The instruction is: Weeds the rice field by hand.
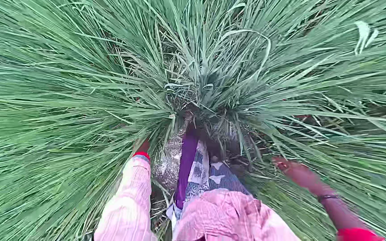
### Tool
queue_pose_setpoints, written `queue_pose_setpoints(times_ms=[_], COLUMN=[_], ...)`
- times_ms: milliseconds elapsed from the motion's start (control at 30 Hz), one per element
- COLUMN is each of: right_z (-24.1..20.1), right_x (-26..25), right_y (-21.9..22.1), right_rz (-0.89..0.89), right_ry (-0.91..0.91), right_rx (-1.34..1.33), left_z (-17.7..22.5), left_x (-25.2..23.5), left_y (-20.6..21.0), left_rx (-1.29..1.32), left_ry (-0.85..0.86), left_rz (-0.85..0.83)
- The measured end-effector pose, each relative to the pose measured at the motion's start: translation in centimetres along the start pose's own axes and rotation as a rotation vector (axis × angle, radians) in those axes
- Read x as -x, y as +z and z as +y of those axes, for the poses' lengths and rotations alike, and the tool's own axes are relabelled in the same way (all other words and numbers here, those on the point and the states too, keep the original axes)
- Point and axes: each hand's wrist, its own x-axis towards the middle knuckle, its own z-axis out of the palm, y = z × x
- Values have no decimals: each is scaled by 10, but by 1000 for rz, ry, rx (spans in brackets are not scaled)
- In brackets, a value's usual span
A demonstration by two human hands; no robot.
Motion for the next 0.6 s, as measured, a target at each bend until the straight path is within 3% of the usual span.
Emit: queue_pose_setpoints(times_ms=[133, 267, 333, 500, 600], right_z=[-8, -23, -20, -25, -22], right_x=[5, 11, 5, -1, -5], right_y=[20, 30, 35, 27, 17], right_rz=[-13, -81, -95, -127, -57], right_ry=[-161, -170, -167, -56, -36], right_rx=[-3, -3, -18, -45, -78], left_z=[-12, 21, 10, 27, 46], left_x=[-17, 3, -3, -16, -37], left_y=[23, -11, 3, -12, -14], left_rx=[57, -102, -178, -289, -365], left_ry=[88, 136, 296, 153, 129], left_rz=[63, -79, 53, -181, -217])
